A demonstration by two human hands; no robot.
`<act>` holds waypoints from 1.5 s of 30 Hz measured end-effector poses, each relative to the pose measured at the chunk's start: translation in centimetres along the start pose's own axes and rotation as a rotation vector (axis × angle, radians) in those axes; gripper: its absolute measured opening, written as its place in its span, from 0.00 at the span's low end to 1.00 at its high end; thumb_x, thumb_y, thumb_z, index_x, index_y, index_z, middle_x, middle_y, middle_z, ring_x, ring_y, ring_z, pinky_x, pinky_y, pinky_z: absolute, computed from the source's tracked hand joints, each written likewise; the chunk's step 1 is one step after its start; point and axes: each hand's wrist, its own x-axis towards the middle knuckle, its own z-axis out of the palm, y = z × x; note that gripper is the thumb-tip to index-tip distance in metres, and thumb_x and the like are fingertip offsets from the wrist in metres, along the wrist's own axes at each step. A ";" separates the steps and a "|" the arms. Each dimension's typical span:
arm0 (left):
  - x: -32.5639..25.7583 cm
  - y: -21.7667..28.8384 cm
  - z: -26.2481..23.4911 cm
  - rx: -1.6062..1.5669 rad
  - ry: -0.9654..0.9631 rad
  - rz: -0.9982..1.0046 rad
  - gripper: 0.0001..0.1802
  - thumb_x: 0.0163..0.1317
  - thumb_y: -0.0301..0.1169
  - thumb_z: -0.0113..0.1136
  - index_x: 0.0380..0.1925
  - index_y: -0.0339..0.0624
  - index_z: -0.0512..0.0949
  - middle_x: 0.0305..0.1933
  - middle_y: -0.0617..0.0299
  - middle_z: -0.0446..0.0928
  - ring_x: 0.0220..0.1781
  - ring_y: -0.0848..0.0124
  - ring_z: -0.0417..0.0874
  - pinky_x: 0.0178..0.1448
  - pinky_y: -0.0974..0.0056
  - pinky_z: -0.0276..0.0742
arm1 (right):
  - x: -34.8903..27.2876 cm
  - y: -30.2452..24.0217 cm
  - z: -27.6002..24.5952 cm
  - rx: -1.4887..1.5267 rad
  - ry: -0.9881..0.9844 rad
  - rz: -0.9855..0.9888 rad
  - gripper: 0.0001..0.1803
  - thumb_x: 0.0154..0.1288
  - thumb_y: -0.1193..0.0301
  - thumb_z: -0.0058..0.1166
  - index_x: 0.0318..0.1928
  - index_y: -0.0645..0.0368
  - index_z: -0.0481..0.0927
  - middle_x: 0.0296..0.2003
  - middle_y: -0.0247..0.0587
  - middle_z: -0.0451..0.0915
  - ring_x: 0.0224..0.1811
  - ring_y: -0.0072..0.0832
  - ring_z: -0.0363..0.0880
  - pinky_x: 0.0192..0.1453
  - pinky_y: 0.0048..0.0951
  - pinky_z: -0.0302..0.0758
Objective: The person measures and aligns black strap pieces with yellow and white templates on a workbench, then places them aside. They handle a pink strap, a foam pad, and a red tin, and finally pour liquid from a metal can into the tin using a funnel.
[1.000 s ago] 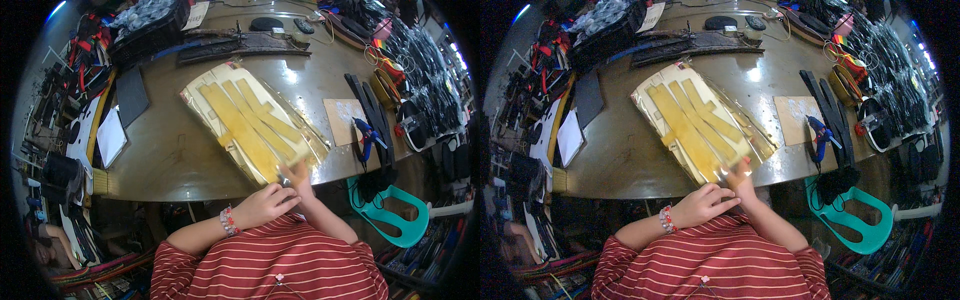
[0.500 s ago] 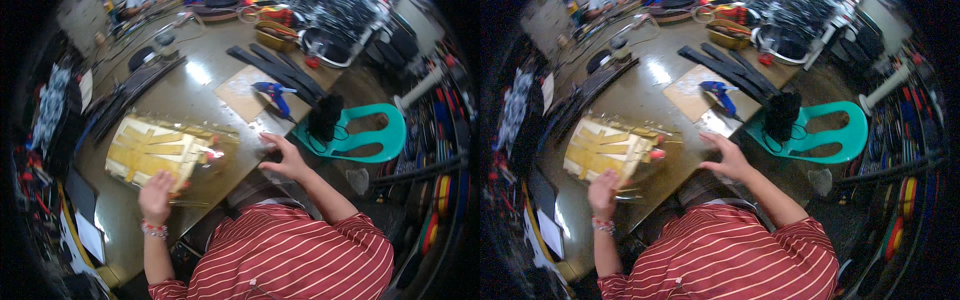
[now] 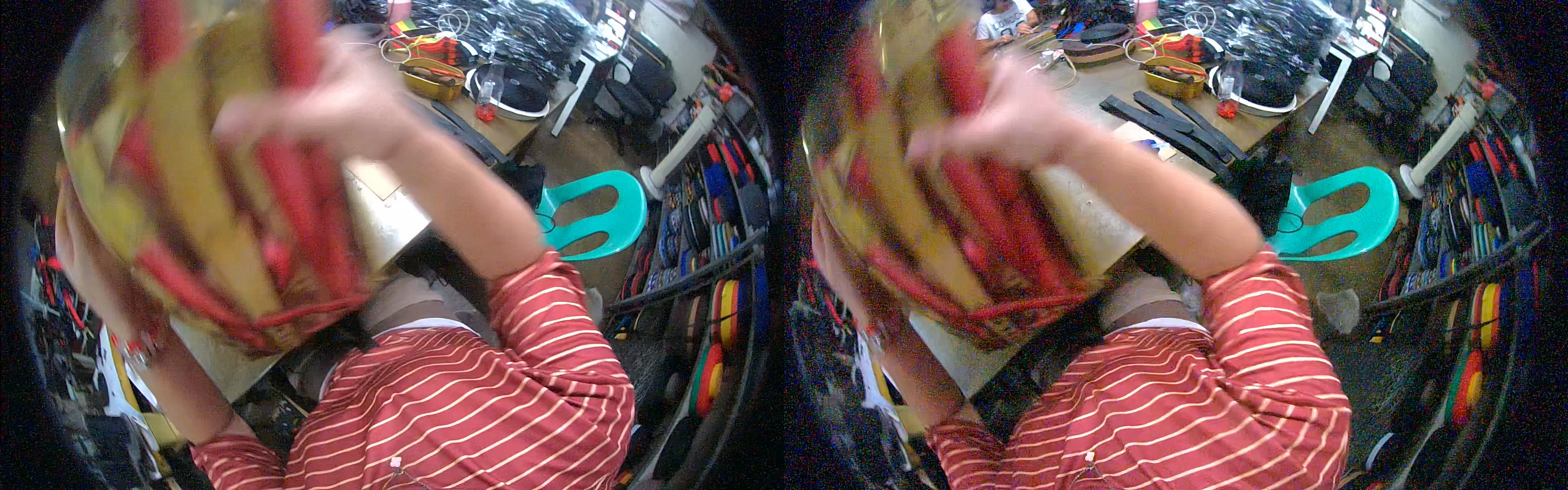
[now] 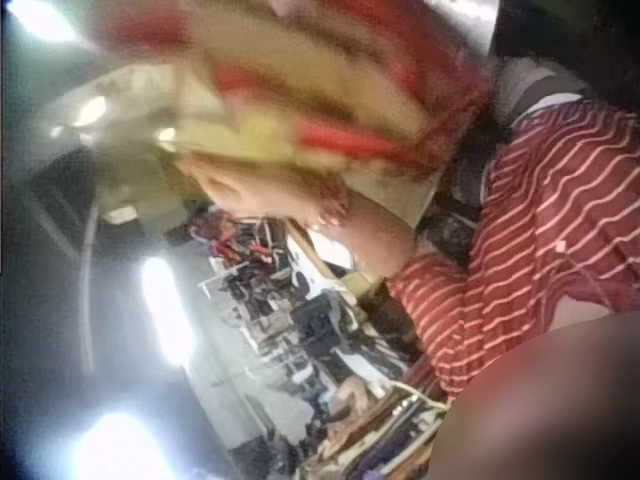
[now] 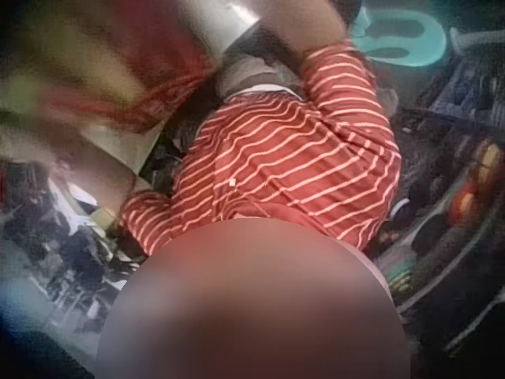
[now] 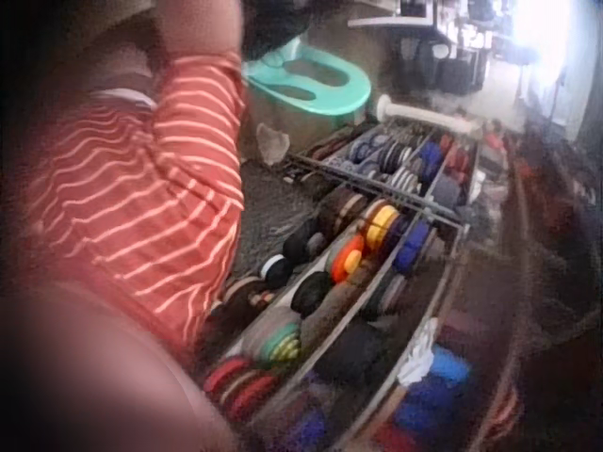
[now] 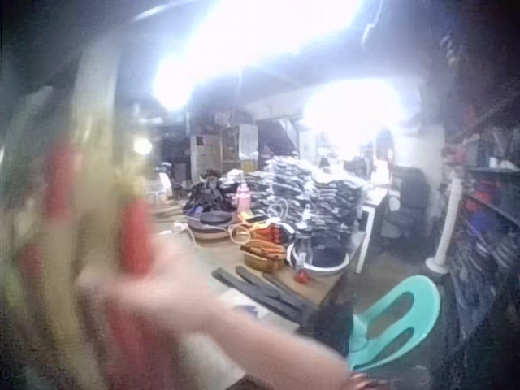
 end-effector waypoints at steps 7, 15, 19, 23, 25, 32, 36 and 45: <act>-8.0 3.2 7.8 -0.516 -0.669 0.071 0.17 0.68 0.31 0.50 0.53 0.34 0.72 0.54 0.55 0.74 0.50 0.66 0.76 0.56 0.62 0.71 | -10.2 -19.7 -8.7 -0.509 0.897 -0.171 0.19 0.59 0.73 0.57 0.52 0.60 0.75 0.48 0.42 0.78 0.49 0.31 0.79 0.53 0.31 0.77; -20.9 6.8 9.4 -1.846 -1.327 -0.653 0.14 0.63 0.19 0.45 0.42 0.37 0.80 0.48 0.55 0.73 0.58 0.64 0.67 0.59 0.63 0.66 | -18.9 -24.5 -24.5 -1.564 1.296 -0.015 0.21 0.54 0.62 0.68 0.40 0.67 0.82 0.31 0.39 0.83 0.25 0.23 0.74 0.33 0.27 0.74; -22.0 6.8 10.9 -1.890 -1.236 -0.604 0.14 0.64 0.19 0.44 0.43 0.37 0.79 0.52 0.57 0.73 0.65 0.63 0.60 0.62 0.62 0.63 | -24.3 -18.9 -35.9 -2.055 1.280 -0.160 0.26 0.50 0.54 0.70 0.27 0.70 0.81 0.23 0.44 0.82 0.20 0.28 0.74 0.31 0.37 0.73; -21.9 6.1 11.9 -1.827 -1.253 -0.666 0.15 0.65 0.21 0.45 0.48 0.36 0.77 0.52 0.57 0.72 0.60 0.65 0.63 0.59 0.64 0.65 | -30.8 -14.0 -42.4 -2.195 1.406 0.095 0.31 0.51 0.49 0.66 0.19 0.71 0.79 0.20 0.56 0.80 0.22 0.49 0.80 0.32 0.47 0.74; -21.3 5.1 12.0 -1.689 -1.404 -0.705 0.16 0.64 0.21 0.46 0.51 0.36 0.75 0.52 0.58 0.71 0.55 0.68 0.65 0.55 0.65 0.67 | -33.5 -11.9 -43.9 -2.193 1.382 0.227 0.29 0.53 0.52 0.65 0.28 0.73 0.81 0.26 0.58 0.82 0.28 0.52 0.81 0.36 0.47 0.74; -20.4 3.5 13.7 -1.648 -1.514 -0.875 0.19 0.63 0.19 0.46 0.54 0.35 0.73 0.51 0.57 0.71 0.45 0.71 0.71 0.48 0.67 0.70 | -39.0 -7.1 -46.0 -2.002 1.479 0.256 0.19 0.54 0.60 0.65 0.35 0.66 0.82 0.34 0.55 0.83 0.36 0.51 0.81 0.41 0.47 0.75; -20.2 2.9 14.4 -1.639 -1.494 -0.792 0.19 0.62 0.18 0.47 0.54 0.34 0.73 0.49 0.56 0.72 0.47 0.70 0.72 0.49 0.67 0.70 | -42.1 -4.6 -45.8 -1.870 1.626 0.266 0.20 0.55 0.62 0.65 0.34 0.71 0.80 0.34 0.59 0.82 0.36 0.53 0.80 0.42 0.48 0.74; -20.1 2.6 13.8 -1.705 -1.438 -0.745 0.20 0.58 0.18 0.48 0.52 0.33 0.74 0.48 0.56 0.73 0.48 0.67 0.72 0.52 0.65 0.70 | -43.5 -3.7 -44.7 -1.832 1.776 0.132 0.26 0.50 0.61 0.67 0.40 0.71 0.74 0.36 0.59 0.80 0.39 0.53 0.79 0.46 0.49 0.74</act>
